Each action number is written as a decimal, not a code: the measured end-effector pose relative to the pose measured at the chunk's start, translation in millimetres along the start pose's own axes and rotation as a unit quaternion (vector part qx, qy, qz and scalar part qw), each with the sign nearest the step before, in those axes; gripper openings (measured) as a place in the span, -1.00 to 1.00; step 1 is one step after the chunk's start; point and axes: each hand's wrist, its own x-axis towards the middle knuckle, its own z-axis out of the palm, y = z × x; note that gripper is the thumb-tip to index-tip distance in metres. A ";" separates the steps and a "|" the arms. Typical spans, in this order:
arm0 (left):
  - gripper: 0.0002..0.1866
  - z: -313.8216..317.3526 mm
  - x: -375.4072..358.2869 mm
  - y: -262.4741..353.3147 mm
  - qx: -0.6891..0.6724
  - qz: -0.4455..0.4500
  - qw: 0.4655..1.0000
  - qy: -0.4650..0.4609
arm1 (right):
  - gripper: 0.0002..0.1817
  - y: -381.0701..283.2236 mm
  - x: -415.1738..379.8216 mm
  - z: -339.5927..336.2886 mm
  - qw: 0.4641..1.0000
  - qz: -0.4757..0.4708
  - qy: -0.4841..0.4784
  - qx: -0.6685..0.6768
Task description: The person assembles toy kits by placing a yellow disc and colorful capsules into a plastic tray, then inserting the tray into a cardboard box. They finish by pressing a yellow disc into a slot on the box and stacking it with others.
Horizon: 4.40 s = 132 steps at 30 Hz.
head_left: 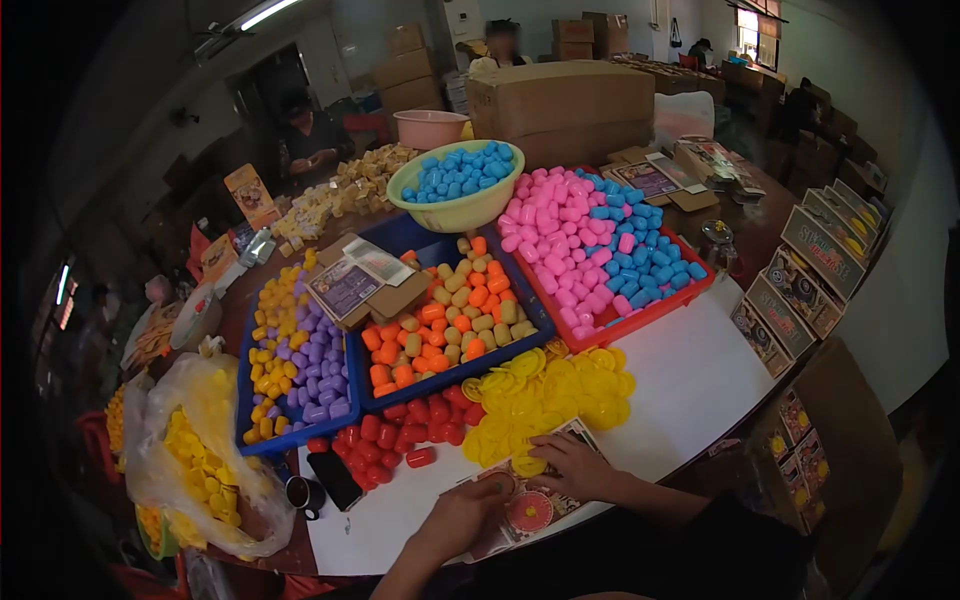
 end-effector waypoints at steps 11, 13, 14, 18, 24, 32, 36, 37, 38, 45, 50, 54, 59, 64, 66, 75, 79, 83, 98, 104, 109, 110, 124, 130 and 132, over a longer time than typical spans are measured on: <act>-0.65 47.9 -21.6 14.3 0.035 0.010 0.988 0.150 | -0.53 -0.8 -0.9 2.9 1.000 -0.007 -0.016 -0.021; -0.65 52.0 -20.6 12.9 0.047 0.013 0.986 0.161 | -0.54 -0.3 -1.3 3.4 1.000 -0.010 -0.013 -0.012; -0.66 52.5 -20.7 12.4 0.049 0.012 0.987 0.155 | -0.54 0.2 -1.8 3.9 1.000 -0.011 -0.012 -0.014; -0.69 55.5 -20.6 15.0 0.087 -0.004 0.989 0.122 | -0.58 1.1 -2.3 5.0 0.999 -0.029 -0.015 -0.038; -0.67 61.8 -11.3 38.8 0.198 -0.030 0.980 -0.014 | -0.58 -13.0 4.7 6.5 0.991 -0.052 -0.050 -0.112; -0.60 75.0 -11.4 19.8 0.145 0.002 0.981 0.131 | -0.55 -3.1 -0.4 15.9 0.994 -0.075 -0.011 -0.084; -0.60 63.7 -9.8 29.1 0.137 0.023 0.980 0.143 | -0.57 -7.0 -5.1 12.2 0.993 -0.102 -0.013 -0.058; -0.60 61.4 -16.3 27.8 0.139 -0.018 0.978 0.156 | -0.58 -4.6 -7.3 12.4 0.992 -0.103 0.003 -0.067; -0.58 58.7 -18.2 21.5 0.126 -0.016 0.984 0.129 | -0.60 -2.9 -5.1 14.8 0.991 -0.100 0.027 -0.079; -0.57 50.9 -19.7 2.3 0.078 0.002 0.992 0.104 | -0.59 -2.7 -3.5 5.9 0.999 -0.038 -0.028 -0.012; -0.45 34.3 -15.2 -15.6 -0.117 -0.005 0.989 0.094 | -0.60 17.0 -3.2 -10.9 0.912 0.231 0.042 0.335; -0.13 35.9 -18.8 -12.8 -0.146 -0.070 0.977 0.137 | -0.65 -20.2 -1.5 -36.5 0.880 0.293 0.017 0.374; 0.01 28.9 -17.1 -6.3 -0.157 -0.150 0.973 0.079 | -0.54 -33.5 -18.5 -22.0 0.987 0.144 -0.042 0.049; 0.02 41.0 -17.6 -13.1 -0.150 -0.126 0.974 0.115 | -0.57 -42.3 -15.9 -9.9 0.997 0.037 -0.056 0.029; 0.02 41.3 -18.4 -13.0 -0.147 -0.130 0.974 0.116 | -0.57 -46.8 -15.5 -5.0 0.997 0.019 -0.064 0.032; -0.04 36.3 -17.2 -9.2 -0.157 -0.139 0.974 0.088 | -0.48 -42.7 -23.5 1.7 0.994 0.027 -0.104 0.035; -0.11 36.1 -16.3 -10.6 -0.162 -0.145 0.972 0.084 | -0.47 -42.4 -22.1 -0.3 0.992 0.021 -0.114 0.046; -0.20 38.7 -13.9 -14.4 -0.165 -0.147 0.971 0.092 | -0.48 -42.6 -19.4 0.1 0.991 0.018 -0.121 0.048; -0.69 20.0 44.9 -16.3 -0.035 -0.208 0.964 -0.162 | -0.66 -33.1 9.0 -15.1 0.951 0.006 -0.309 0.027; -0.67 17.3 46.0 -7.8 0.002 -0.175 0.973 -0.153 | -0.71 -39.0 11.4 -15.4 0.956 -0.030 -0.288 -0.045; -0.70 25.7 39.3 -6.3 0.010 -0.194 0.970 -0.145 | -0.81 -46.5 16.3 -12.3 0.932 0.012 -0.356 -0.071; -0.70 22.2 40.8 -7.3 0.008 -0.199 0.970 -0.142 | -0.92 -46.5 7.2 -8.1 0.945 -0.014 -0.307 -0.109; -0.09 37.2 -2.9 -20.5 -0.084 -0.128 0.985 0.085 | -0.52 -29.9 -12.9 -16.3 0.970 -0.043 -0.208 0.115; -0.10 47.7 32.3 -16.1 -0.107 -0.148 0.983 0.007 | -0.49 -30.7 -0.1 -31.4 0.954 -0.002 -0.298 -0.007; -0.10 35.1 17.0 -15.2 -0.067 -0.224 0.972 -0.005 | -0.48 -39.1 20.0 -18.0 0.934 -0.029 -0.357 0.012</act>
